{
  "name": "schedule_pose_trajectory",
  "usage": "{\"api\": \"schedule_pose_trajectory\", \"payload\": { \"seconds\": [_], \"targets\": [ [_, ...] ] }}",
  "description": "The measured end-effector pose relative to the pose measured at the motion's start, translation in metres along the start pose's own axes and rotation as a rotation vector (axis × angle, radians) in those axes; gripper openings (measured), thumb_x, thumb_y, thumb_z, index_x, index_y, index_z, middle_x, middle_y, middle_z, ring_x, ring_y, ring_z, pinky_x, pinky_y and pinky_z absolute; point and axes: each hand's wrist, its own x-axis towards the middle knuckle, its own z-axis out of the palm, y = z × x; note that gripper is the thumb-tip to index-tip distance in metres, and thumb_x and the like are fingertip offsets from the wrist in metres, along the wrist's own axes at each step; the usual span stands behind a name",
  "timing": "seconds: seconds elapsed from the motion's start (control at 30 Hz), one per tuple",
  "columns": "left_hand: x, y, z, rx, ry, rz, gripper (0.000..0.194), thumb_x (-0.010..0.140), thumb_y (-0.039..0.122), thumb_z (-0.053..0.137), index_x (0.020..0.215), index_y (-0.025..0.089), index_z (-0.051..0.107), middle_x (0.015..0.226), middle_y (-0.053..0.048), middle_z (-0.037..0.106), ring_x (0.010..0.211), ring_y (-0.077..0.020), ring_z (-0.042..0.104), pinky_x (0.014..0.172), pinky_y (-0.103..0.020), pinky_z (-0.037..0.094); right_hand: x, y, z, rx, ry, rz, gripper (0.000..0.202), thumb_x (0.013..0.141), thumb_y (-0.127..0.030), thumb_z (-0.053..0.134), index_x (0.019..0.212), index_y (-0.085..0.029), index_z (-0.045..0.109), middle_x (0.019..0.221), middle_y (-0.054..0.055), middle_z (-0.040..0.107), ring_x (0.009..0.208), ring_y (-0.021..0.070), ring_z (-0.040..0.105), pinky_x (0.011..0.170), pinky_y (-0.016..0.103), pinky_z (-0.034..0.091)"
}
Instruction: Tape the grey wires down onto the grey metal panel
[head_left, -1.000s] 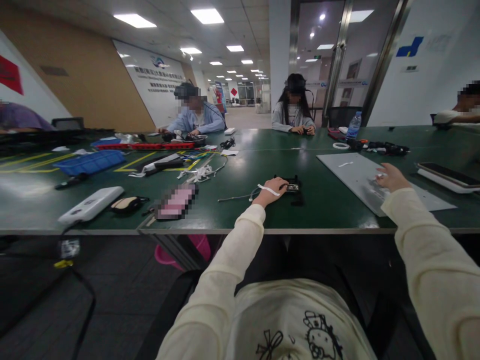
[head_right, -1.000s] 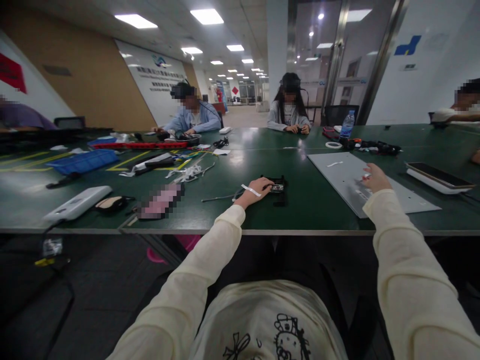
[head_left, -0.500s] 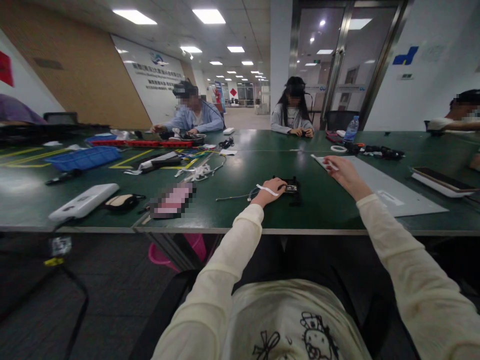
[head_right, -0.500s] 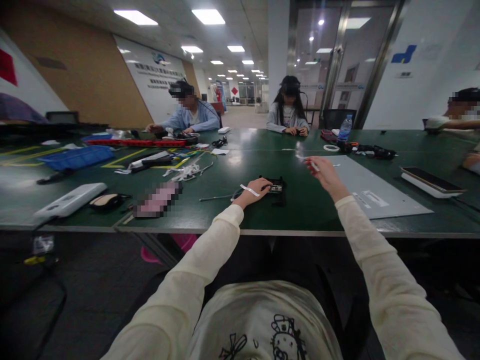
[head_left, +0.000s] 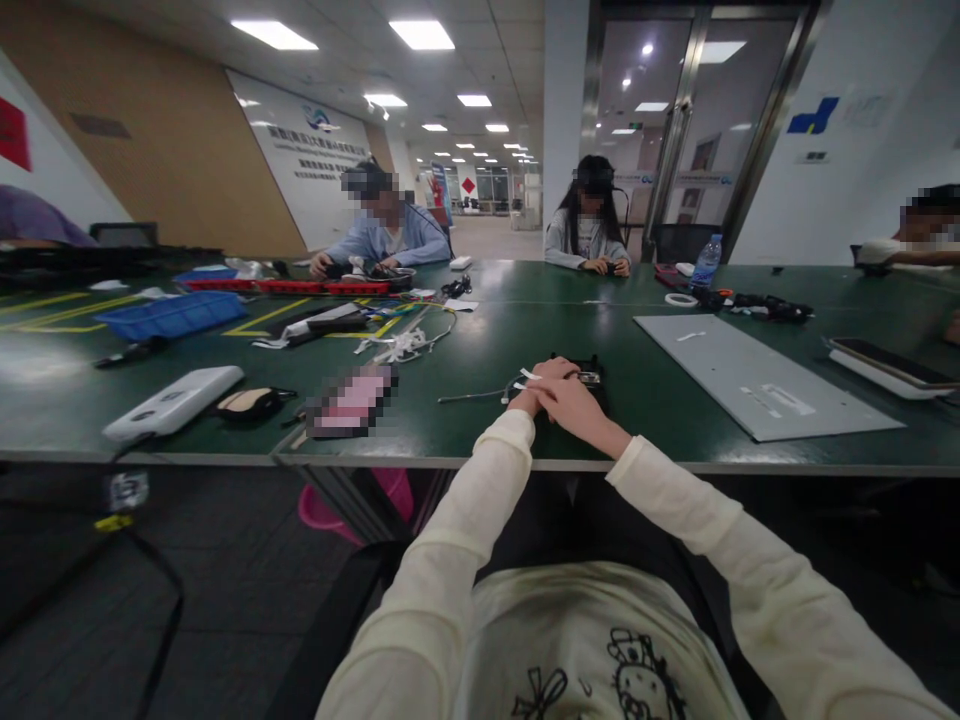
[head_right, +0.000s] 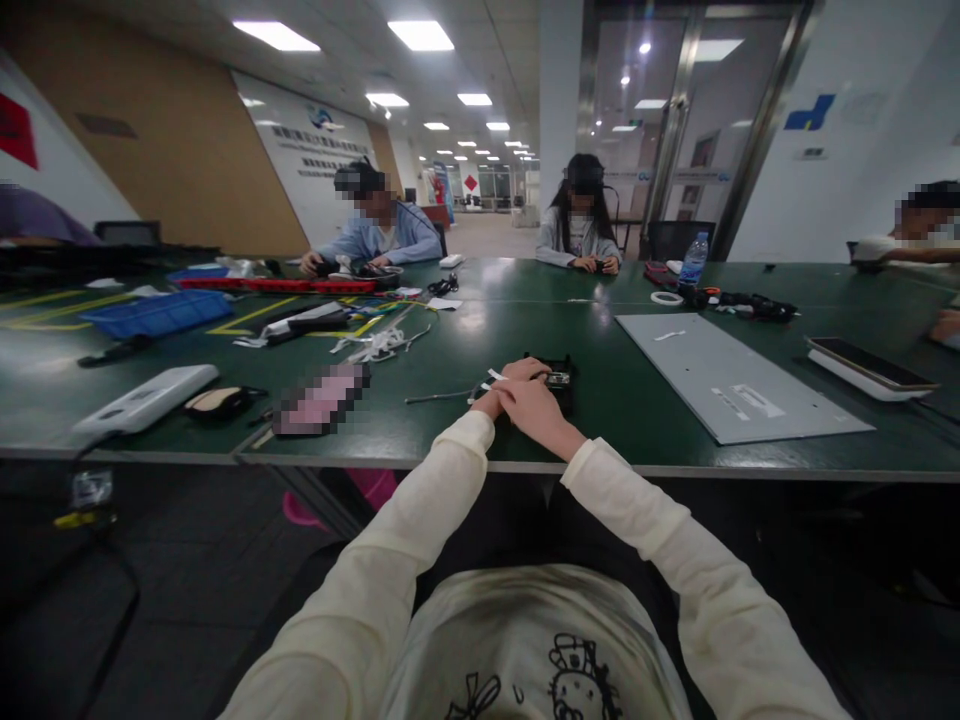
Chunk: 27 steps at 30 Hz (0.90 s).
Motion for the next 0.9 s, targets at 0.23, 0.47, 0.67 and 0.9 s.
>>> {"api": "schedule_pose_trajectory", "payload": {
  "seconds": [0.23,0.47,0.67,0.9],
  "targets": [
    [0.002,-0.004,0.004,0.035,-0.061,-0.027,0.024,0.093,0.033,0.052,0.11,0.023,0.066,0.117,-0.006,0.063,0.104,-0.0187,0.061,0.093,-0.033,0.049,-0.013,-0.004,-0.014,0.091,-0.226,-0.072,0.045,0.096,-0.039,0.044,0.138,-0.024,0.052,0.058,0.0,0.064,0.048,0.015,0.059,0.055,0.025,0.046],
    [-0.001,-0.011,0.018,0.09,0.01,0.0,0.032,0.092,0.03,0.045,0.117,0.024,0.065,0.12,-0.004,0.064,0.111,-0.0181,0.06,0.098,-0.03,0.046,-0.036,0.032,-0.101,0.291,-0.438,0.263,0.063,0.092,-0.06,0.043,0.147,-0.03,0.037,0.06,0.0,0.067,0.046,0.0132,0.062,0.042,0.019,0.043],
    [-0.001,-0.01,0.019,0.112,0.028,0.031,0.034,0.093,0.029,0.041,0.118,0.02,0.063,0.121,-0.006,0.063,0.112,-0.0194,0.06,0.097,-0.032,0.047,-0.029,0.148,-0.19,0.53,-0.067,0.624,0.041,0.091,-0.043,0.054,0.126,-0.022,0.059,0.108,0.012,0.069,0.087,0.0169,0.069,0.063,0.019,0.052],
    [-0.001,-0.008,0.018,0.148,0.015,0.017,0.035,0.094,0.029,0.039,0.119,0.02,0.062,0.122,-0.006,0.062,0.11,-0.0212,0.06,0.094,-0.035,0.047,0.005,0.239,-0.218,0.019,0.397,0.75,0.051,0.101,-0.024,0.019,0.134,0.002,0.048,0.102,0.028,0.063,0.074,0.0139,0.066,0.067,0.024,0.05]
  ]
}}
